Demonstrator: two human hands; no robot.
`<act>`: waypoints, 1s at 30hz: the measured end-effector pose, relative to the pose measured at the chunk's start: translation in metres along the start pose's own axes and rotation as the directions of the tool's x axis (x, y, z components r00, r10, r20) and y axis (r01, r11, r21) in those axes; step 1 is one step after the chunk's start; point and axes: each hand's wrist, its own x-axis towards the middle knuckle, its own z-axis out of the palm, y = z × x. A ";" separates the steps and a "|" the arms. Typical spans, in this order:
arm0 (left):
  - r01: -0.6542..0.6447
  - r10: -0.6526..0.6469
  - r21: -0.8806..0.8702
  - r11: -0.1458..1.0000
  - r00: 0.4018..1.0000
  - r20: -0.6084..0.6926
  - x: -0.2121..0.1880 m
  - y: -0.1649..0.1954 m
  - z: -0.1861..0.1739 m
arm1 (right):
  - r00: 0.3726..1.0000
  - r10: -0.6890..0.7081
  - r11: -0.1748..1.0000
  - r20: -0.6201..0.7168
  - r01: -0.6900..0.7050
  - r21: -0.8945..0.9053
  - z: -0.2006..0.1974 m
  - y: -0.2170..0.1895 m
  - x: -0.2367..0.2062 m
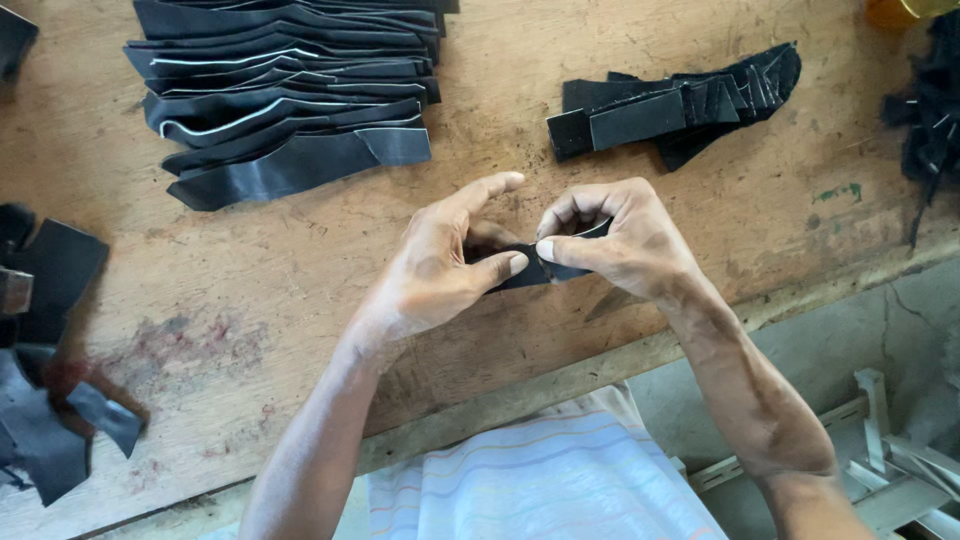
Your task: The person repeatedly picks up small black rubber pieces from a pile on a wooden table, folds each piece in half by hand, and places it into a separate stack. The process is continuous and repetitive throughout the clip.
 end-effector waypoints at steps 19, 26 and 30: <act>0.014 -0.018 -0.206 0.979 1.000 -0.020 0.006 -0.008 0.000 | 0.991 -0.129 0.987 -0.032 0.125 -0.104 0.001 0.005 0.002; -0.020 0.013 -0.215 0.976 0.999 -0.036 0.008 -0.015 0.001 | 0.992 -0.124 0.980 -0.034 0.117 -0.160 0.006 0.001 0.002; -0.005 -0.008 -0.234 0.972 0.998 -0.056 0.007 -0.016 0.002 | 0.993 -0.114 0.986 -0.007 0.113 -0.126 0.005 -0.009 0.002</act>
